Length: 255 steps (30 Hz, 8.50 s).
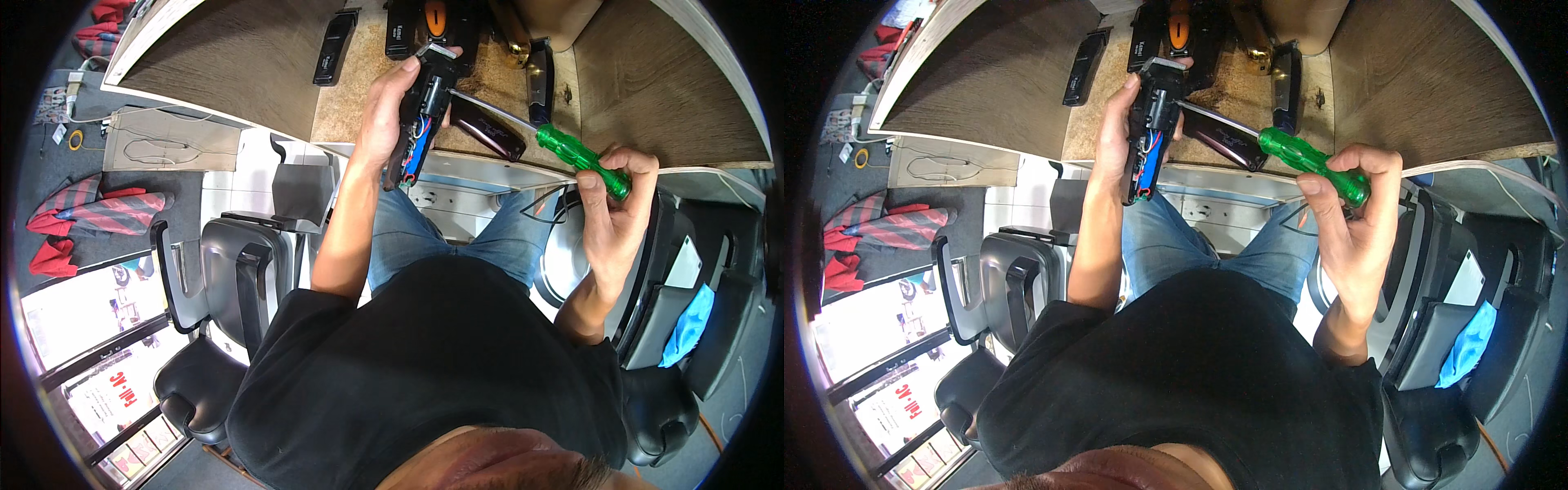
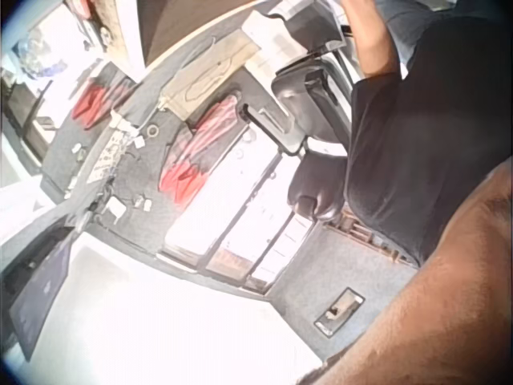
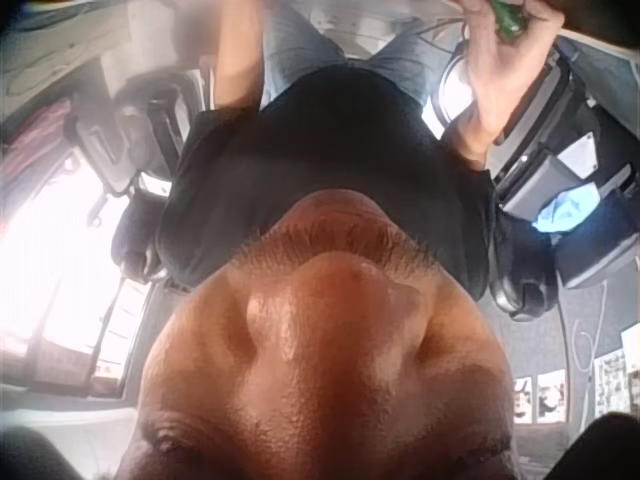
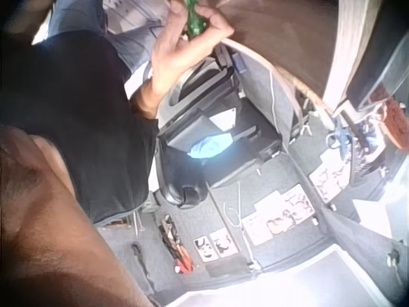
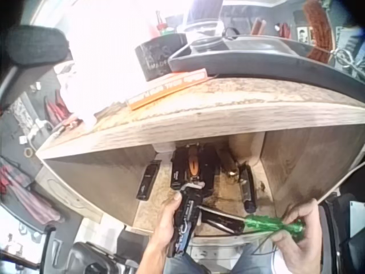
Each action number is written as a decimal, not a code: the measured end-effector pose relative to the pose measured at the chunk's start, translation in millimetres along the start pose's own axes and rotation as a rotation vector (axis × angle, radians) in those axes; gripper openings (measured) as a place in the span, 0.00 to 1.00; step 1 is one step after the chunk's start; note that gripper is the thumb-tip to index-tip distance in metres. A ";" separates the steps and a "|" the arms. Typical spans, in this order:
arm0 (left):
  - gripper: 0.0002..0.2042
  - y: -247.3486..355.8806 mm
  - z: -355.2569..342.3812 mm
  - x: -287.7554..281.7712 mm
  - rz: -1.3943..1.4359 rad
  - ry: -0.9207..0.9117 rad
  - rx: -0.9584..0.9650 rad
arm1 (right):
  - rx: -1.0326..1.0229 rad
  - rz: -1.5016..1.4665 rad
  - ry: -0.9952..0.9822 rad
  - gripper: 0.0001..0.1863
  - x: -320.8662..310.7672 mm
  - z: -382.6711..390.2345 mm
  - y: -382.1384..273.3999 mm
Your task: The person uses a screwdriver to remove screws from the casing of a hair clipper, then removes the back cover to reveal the internal components. The person then uses the screwdriver to remove another screw from the internal assembly and sets the pieces on a counter.
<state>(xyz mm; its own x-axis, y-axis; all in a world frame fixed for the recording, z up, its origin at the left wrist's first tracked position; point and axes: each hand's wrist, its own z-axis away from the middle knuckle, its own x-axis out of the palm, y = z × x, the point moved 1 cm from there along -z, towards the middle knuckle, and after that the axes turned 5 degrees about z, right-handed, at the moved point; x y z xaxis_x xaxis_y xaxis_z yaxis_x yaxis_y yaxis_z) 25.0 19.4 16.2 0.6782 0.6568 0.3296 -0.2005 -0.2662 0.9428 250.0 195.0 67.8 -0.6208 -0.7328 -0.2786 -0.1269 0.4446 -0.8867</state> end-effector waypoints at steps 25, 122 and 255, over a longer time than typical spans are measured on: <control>0.32 1.8 0.7 5.0 -0.046 0.000 -0.013 | 0.087 0.036 0.086 0.14 -9.3 -0.8 -6.1; 0.35 5.3 -0.5 -6.8 0.235 0.150 0.101 | -0.240 0.585 -0.085 0.13 48.1 -9.3 19.7; 0.36 4.0 2.1 1.9 0.142 0.120 -0.071 | 0.014 0.282 0.078 0.09 90.5 -36.1 47.0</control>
<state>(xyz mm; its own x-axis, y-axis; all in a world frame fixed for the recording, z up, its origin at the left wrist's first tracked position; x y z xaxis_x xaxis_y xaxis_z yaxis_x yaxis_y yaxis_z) 27.0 18.1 20.4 0.5514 0.6965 0.4590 -0.3403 -0.3146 0.8861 159.9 168.1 14.2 -0.6874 -0.5394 -0.4863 0.0695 0.6177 -0.7834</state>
